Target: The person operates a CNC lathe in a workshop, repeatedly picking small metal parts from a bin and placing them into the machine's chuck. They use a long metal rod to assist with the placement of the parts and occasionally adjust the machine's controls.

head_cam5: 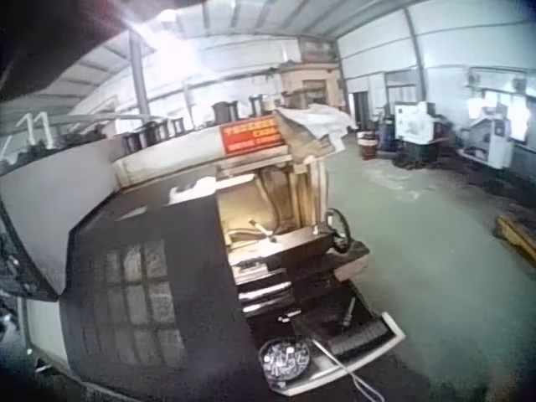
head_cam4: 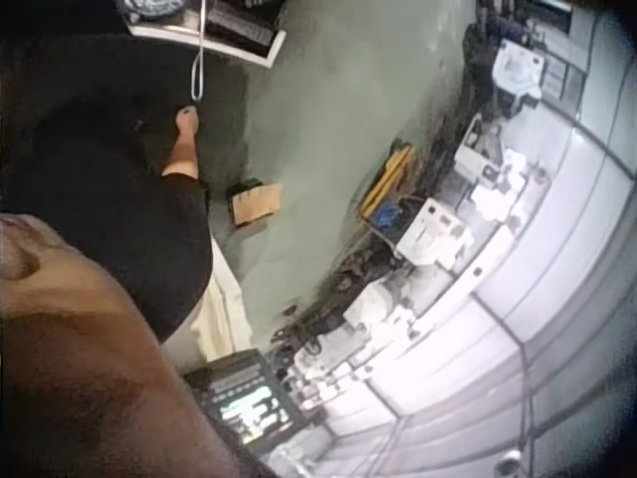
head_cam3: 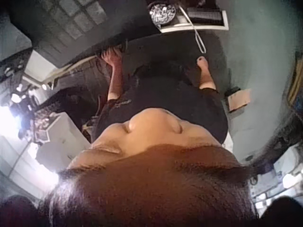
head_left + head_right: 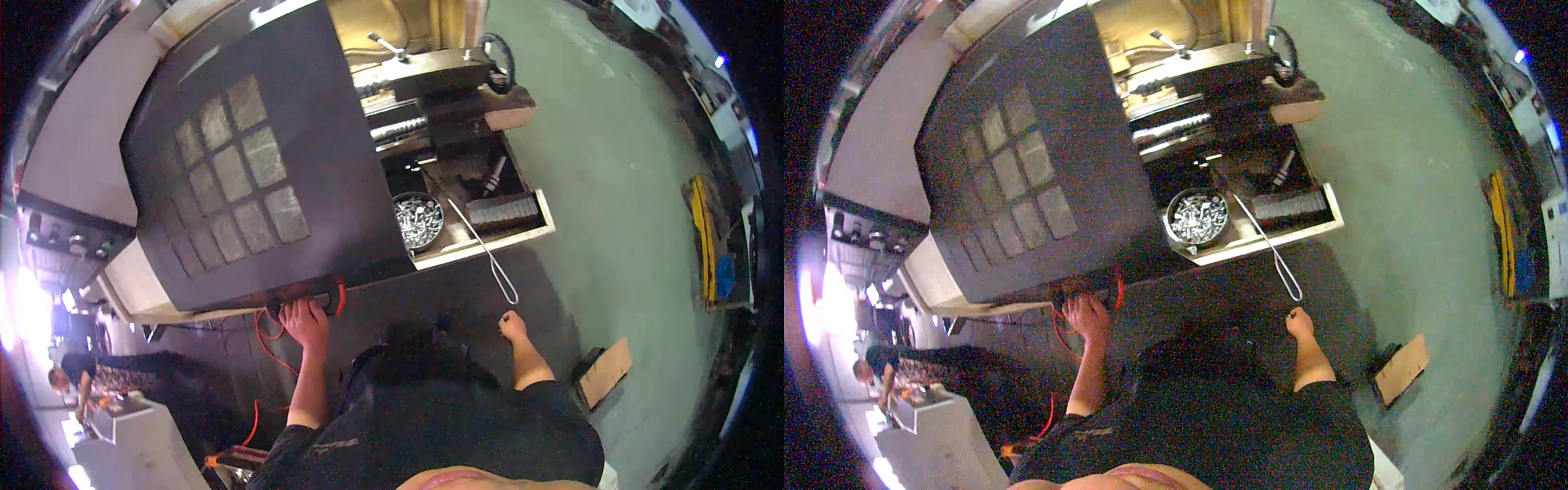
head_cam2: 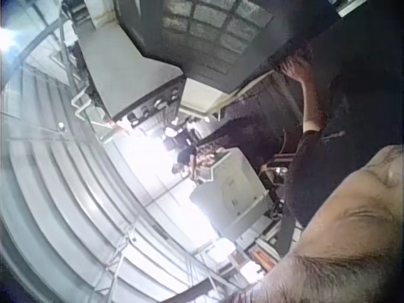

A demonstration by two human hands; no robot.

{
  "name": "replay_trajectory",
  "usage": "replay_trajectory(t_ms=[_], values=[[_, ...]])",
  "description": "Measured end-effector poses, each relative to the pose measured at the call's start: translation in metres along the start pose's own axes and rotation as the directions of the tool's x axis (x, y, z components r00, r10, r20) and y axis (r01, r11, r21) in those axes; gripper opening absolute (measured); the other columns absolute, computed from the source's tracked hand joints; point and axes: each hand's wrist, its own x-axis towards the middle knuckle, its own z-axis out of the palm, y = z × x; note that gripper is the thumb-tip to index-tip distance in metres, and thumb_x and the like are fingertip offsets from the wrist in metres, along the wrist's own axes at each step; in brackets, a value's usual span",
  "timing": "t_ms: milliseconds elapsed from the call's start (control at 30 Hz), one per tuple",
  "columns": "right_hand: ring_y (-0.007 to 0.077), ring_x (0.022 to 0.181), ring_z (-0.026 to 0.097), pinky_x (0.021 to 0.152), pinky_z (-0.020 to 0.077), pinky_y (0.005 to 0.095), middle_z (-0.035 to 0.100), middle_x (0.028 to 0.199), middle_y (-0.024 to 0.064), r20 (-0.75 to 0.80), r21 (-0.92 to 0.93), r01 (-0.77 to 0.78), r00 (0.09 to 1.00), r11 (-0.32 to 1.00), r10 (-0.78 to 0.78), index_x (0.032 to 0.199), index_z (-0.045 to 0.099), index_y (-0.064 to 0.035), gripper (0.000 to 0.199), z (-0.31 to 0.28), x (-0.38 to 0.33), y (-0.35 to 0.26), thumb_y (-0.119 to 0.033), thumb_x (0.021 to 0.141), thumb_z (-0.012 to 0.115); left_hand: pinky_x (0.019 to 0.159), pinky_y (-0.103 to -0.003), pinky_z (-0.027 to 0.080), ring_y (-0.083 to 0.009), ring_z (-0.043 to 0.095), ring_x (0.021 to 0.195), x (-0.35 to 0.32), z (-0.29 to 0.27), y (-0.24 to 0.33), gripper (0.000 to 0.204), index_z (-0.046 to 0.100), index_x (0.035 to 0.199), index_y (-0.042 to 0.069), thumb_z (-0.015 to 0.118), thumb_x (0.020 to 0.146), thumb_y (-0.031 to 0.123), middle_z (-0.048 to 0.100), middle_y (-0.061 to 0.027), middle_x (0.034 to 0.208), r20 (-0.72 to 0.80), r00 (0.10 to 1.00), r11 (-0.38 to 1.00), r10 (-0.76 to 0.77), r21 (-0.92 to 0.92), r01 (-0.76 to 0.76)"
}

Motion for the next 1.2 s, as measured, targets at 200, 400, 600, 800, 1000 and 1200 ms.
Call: replay_trajectory(t_ms=[200, 400, 600, 800, 1000, 1200], values=[[0.0349, 0.099, 0.068, 0.085, 0.0534, 0.0454, 0.073, 0.099, 0.0137, 0.085, -0.122, 0.112, 0.991, 0.986, -0.103, 0.102, 0.067, -0.0090, 0.033, -0.006, -0.010, -0.072, -0.030, 0.080, 0.079, 0.089, -0.052, 0.043, -0.0384, 0.059, 0.083, 0.003, 0.004, -0.006, 0.022, 0.063, 0.083, 0.004, 0.053, 0.088, 0.023, 0.064, -0.0167, 0.082, -0.093, 0.995, 0.997, -0.048, 0.049, 0.052], [0.0327, 0.095, 0.070, 0.084, 0.0538, 0.0440, 0.073, 0.097, 0.0136, 0.160, -0.091, 0.274, 0.953, 0.957, -0.258, 0.099, 0.070, -0.0103, 0.029, 0.027, -0.024, -0.140, -0.031, 0.080, 0.079, 0.089, -0.052, 0.043, -0.0380, 0.058, 0.081, 0.005, 0.001, -0.056, 0.024, 0.064, 0.082, 0.005, 0.052, 0.087, 0.024, 0.064, -0.0172, 0.081, -0.127, 0.991, 0.998, -0.040, 0.035, 0.044], [0.0245, 0.079, 0.072, 0.076, 0.0552, 0.0375, 0.074, 0.084, 0.0107, 0.106, -0.047, 0.291, 0.953, 0.955, -0.285, 0.096, 0.071, -0.0047, 0.027, 0.041, -0.033, -0.183, -0.027, 0.082, 0.076, 0.090, -0.052, 0.043, -0.0374, 0.058, 0.081, 0.009, -0.010, -0.114, 0.025, 0.064, 0.081, 0.005, 0.051, 0.087, 0.025, 0.062, -0.0164, 0.079, -0.153, 0.986, 0.998, -0.066, 0.004, 0.068], [0.0136, 0.059, 0.061, 0.051, 0.0486, 0.0294, 0.066, 0.072, 0.0057, 0.158, 0.614, -0.011, 0.981, 0.789, -0.109, 0.092, 0.067, -0.0016, 0.011, 0.050, -0.063, -0.225, -0.012, 0.091, 0.071, 0.092, -0.051, 0.042, -0.0370, 0.058, 0.084, 0.006, -0.022, -0.180, 0.025, 0.064, 0.085, 0.004, 0.048, 0.091, 0.023, 0.063, -0.0155, 0.080, -0.161, 0.986, 0.998, -0.046, 0.041, 0.053], [0.0140, 0.068, 0.062, 0.059, 0.0504, 0.0281, 0.066, 0.081, 0.0050, 0.152, 0.798, 0.004, 0.966, 0.603, -0.207, 0.102, 0.066, -0.0018, 0.015, 0.051, -0.101, -0.307, -0.009, 0.090, 0.072, 0.093, -0.051, 0.041, -0.0381, 0.059, 0.089, 0.002, -0.035, -0.239, 0.020, 0.063, 0.084, 0.003, 0.053, 0.092, 0.019, 0.065, -0.0147, 0.086, -0.103, 0.984, 0.989, -0.146, 0.020, 0.149], [0.0114, 0.070, 0.061, 0.062, 0.0487, 0.0248, 0.067, 0.085, 0.0059, 0.102, 0.817, 0.229, 0.846, 0.529, -0.524, 0.114, 0.065, 0.0020, 0.026, 0.037, -0.108, -0.419, -0.008, 0.090, 0.069, 0.109, -0.053, 0.036, -0.0353, 0.060, 0.095, -0.003, -0.040, -0.280, 0.015, 0.064, 0.089, 0.003, 0.056, 0.093, 0.015, 0.066, -0.0134, 0.089, -0.135, 0.953, 0.962, -0.270, -0.065, 0.264]])
